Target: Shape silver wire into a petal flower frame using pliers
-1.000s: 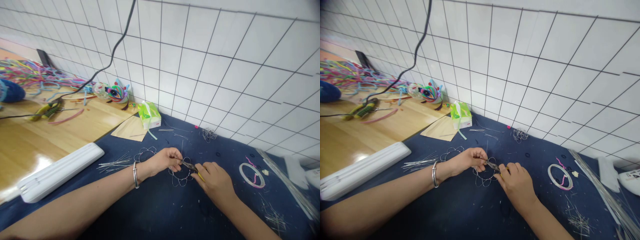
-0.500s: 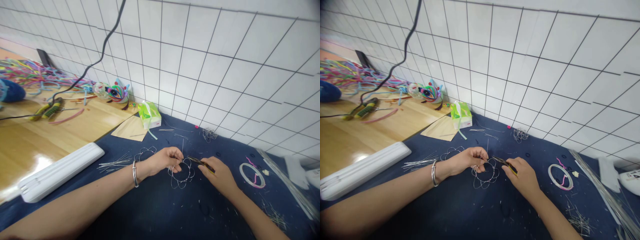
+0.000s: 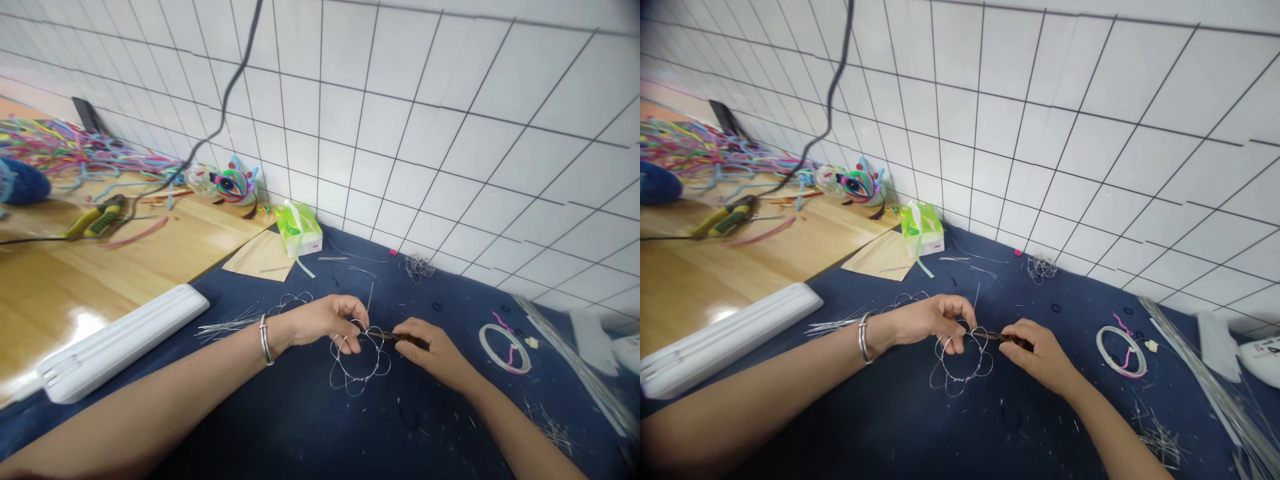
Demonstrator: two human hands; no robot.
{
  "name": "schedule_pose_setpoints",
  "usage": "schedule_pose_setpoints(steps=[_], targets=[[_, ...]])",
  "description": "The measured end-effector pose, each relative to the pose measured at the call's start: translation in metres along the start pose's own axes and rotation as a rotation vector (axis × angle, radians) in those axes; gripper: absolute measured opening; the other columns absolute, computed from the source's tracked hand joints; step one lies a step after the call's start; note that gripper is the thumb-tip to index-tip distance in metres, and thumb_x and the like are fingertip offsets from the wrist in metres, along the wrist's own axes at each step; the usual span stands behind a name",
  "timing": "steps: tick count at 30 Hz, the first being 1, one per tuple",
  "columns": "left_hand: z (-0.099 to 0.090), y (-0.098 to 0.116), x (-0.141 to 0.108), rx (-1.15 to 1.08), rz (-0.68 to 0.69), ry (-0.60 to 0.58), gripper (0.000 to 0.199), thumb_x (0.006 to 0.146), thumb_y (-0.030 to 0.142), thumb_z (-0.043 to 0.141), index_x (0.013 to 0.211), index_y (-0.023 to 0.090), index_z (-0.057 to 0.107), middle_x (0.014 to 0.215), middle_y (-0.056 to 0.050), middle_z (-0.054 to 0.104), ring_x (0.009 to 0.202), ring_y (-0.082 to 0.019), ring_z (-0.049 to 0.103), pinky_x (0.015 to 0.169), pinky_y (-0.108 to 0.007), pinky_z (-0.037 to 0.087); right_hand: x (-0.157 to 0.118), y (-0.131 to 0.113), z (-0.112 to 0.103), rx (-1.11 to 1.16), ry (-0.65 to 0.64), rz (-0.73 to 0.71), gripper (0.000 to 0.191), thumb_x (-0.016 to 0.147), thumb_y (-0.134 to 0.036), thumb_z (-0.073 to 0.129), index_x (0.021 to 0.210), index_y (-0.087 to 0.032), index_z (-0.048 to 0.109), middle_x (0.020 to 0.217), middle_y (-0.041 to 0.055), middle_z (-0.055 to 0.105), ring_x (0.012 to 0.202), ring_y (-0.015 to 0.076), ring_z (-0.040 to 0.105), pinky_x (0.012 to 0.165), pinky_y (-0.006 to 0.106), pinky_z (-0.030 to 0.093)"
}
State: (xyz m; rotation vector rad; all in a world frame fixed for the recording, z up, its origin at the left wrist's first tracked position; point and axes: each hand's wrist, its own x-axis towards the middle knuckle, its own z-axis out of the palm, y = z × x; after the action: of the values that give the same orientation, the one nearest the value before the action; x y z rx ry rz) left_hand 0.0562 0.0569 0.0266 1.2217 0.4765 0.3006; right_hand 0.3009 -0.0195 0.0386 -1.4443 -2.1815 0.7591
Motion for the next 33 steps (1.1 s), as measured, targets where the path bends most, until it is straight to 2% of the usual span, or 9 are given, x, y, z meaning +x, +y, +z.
schedule_pose_setpoints(steps=[6,20,28,33], targets=[[0.0012,0.0021,-0.0014,-0.018,-0.017,-0.055,0.023,0.074,0.013,0.059,0.097,0.015,0.055,0.069,-0.003,0.064,0.064,-0.014,0.065,0.059,-0.025,0.050,0.0002,-0.0025,0.0004,0.023,-0.018,0.021,0.019,0.083,-0.034,0.049,0.093,-0.022,0.061,0.082,0.0011,0.058,0.071,0.0126,0.054,0.064,0.025,0.043],[-0.0016,-0.0019,-0.0010,0.004,-0.071,-0.130,0.021,0.073,0.015,0.060,0.094,0.015,0.057,0.069,-0.004,0.066,0.067,-0.015,0.065,0.058,-0.024,0.051,0.0002,-0.0031,0.0011,0.032,-0.087,-0.035,0.017,0.082,-0.034,0.051,0.090,-0.022,0.061,0.082,0.0012,0.058,0.071,0.0127,0.054,0.065,0.025,0.044],[-0.0012,-0.0037,0.0005,-0.006,-0.053,-0.095,0.022,0.074,0.016,0.060,0.095,0.016,0.055,0.070,-0.003,0.065,0.070,-0.016,0.065,0.061,-0.026,0.052,0.0006,0.0001,0.0022,-0.026,-0.052,-0.024,0.018,0.082,-0.034,0.051,0.090,-0.023,0.062,0.081,0.0008,0.060,0.071,0.0127,0.055,0.064,0.024,0.043],[-0.0045,-0.0055,0.0025,0.014,-0.045,-0.041,0.023,0.073,0.016,0.061,0.095,0.016,0.055,0.071,-0.002,0.064,0.070,-0.016,0.066,0.062,-0.026,0.053,0.0017,0.0040,0.0009,-0.069,0.074,0.082,0.022,0.081,-0.038,0.050,0.091,-0.022,0.062,0.079,0.0007,0.060,0.066,0.0124,0.055,0.060,0.024,0.043]])
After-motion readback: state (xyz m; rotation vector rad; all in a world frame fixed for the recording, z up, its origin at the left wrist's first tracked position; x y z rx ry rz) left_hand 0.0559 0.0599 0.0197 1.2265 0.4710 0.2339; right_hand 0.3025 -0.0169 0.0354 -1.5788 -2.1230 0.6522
